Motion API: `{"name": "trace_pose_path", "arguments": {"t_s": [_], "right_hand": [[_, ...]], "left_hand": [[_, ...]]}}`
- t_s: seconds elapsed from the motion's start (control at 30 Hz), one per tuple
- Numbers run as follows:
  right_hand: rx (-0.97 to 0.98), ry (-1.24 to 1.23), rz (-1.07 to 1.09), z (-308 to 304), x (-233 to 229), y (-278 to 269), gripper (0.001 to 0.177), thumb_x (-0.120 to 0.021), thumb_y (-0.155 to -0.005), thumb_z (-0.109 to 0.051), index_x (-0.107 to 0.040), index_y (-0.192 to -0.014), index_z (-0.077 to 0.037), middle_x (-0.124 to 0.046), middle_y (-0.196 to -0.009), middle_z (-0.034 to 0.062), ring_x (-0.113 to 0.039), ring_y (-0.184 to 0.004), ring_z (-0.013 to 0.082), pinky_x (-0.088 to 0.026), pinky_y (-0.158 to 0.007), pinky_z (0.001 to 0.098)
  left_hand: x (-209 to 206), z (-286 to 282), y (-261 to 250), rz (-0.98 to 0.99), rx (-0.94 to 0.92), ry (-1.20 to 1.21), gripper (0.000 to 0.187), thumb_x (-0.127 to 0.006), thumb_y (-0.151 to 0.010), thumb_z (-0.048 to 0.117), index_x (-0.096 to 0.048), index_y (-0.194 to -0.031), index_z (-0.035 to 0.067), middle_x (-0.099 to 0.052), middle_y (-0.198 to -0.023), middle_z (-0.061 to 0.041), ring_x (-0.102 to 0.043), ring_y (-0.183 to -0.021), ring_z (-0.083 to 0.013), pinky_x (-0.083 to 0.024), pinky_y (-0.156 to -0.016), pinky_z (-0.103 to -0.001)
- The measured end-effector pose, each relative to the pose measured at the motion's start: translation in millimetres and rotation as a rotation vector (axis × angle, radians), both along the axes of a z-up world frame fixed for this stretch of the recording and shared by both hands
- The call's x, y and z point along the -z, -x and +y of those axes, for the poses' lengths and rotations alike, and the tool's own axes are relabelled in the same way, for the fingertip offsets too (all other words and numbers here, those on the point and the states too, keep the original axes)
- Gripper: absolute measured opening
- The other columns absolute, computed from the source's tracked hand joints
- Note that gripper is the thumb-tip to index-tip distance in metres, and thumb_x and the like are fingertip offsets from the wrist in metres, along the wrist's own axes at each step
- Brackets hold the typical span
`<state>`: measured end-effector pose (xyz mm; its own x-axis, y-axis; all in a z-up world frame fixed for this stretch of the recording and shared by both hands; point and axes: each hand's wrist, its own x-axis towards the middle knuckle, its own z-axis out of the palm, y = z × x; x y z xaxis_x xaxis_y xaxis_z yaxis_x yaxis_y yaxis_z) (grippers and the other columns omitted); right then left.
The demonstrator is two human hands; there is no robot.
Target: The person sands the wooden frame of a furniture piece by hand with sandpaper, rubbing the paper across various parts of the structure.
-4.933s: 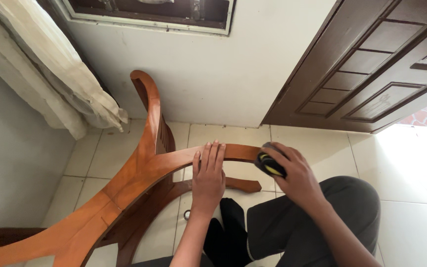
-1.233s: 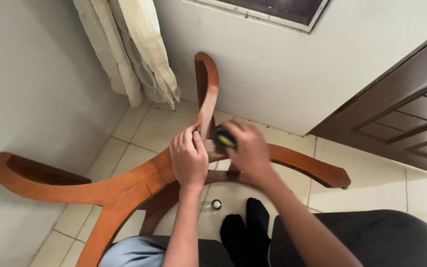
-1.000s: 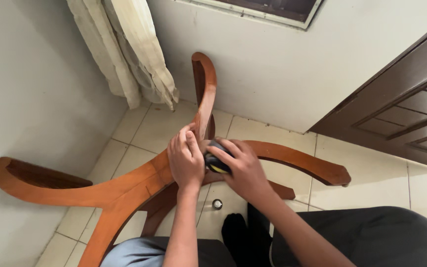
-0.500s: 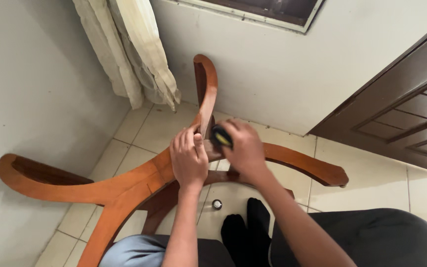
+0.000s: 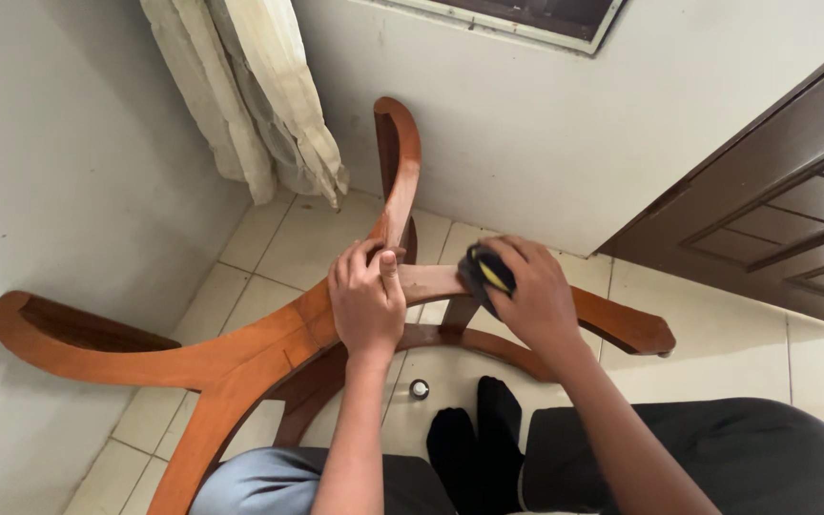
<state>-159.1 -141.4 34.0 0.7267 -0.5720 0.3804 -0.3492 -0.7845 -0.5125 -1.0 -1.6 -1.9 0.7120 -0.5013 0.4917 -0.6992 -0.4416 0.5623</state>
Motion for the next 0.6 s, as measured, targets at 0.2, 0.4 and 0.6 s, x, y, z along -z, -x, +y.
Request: {"name": "trace_pose_path", "arguments": {"t_s": [0.2,0.4,0.6], "right_hand": [[-0.044,-0.028,-0.016,18.6,2.9,-54.2,0.052,-0.079,-0.074,-0.01,-0.068,-0.125,-0.012,-0.068,-0.122,0.0114,-0.061,-0.115,0.0354,-0.05,-0.102,0.0454],[-0.177,0.142,-0.113,39.7,12.7,-31.9,0.06,-0.079,-0.072,-0.009,-0.066,-0.131,-0.014,-0.065,-0.134,0.0116,-0.051,-0.136,0.0376,-0.039,-0.113,0.0528],[-0.08,0.292,-0.048,17.8,9.2,0.0,0.061,-0.081,-0.069,-0.013,-0.066,-0.128,-0.013,-0.066,-0.13,0.0126,-0.046,-0.14,0.0379,-0.02,-0.119,0.0648]], "left_hand": [[6.7,-2.7,-2.9,-0.024,-0.029,0.011,0.06,-0.025,-0.114,0.048,-0.065,-0.125,0.006,-0.068,-0.123,-0.015,-0.056,-0.129,-0.0347,-0.037,-0.116,-0.048],[2.6,-0.1,-2.4,0.038,0.02,0.08,0.064,-0.021,-0.112,0.049,-0.066,-0.126,0.005,-0.069,-0.124,-0.015,-0.057,-0.126,-0.0347,-0.037,-0.113,-0.049],[6.1,-2.5,-4.1,0.007,-0.009,0.039,0.062,-0.023,-0.113,0.049,-0.066,-0.124,0.005,-0.068,-0.122,-0.016,-0.057,-0.127,-0.0351,-0.038,-0.114,-0.049]]}}
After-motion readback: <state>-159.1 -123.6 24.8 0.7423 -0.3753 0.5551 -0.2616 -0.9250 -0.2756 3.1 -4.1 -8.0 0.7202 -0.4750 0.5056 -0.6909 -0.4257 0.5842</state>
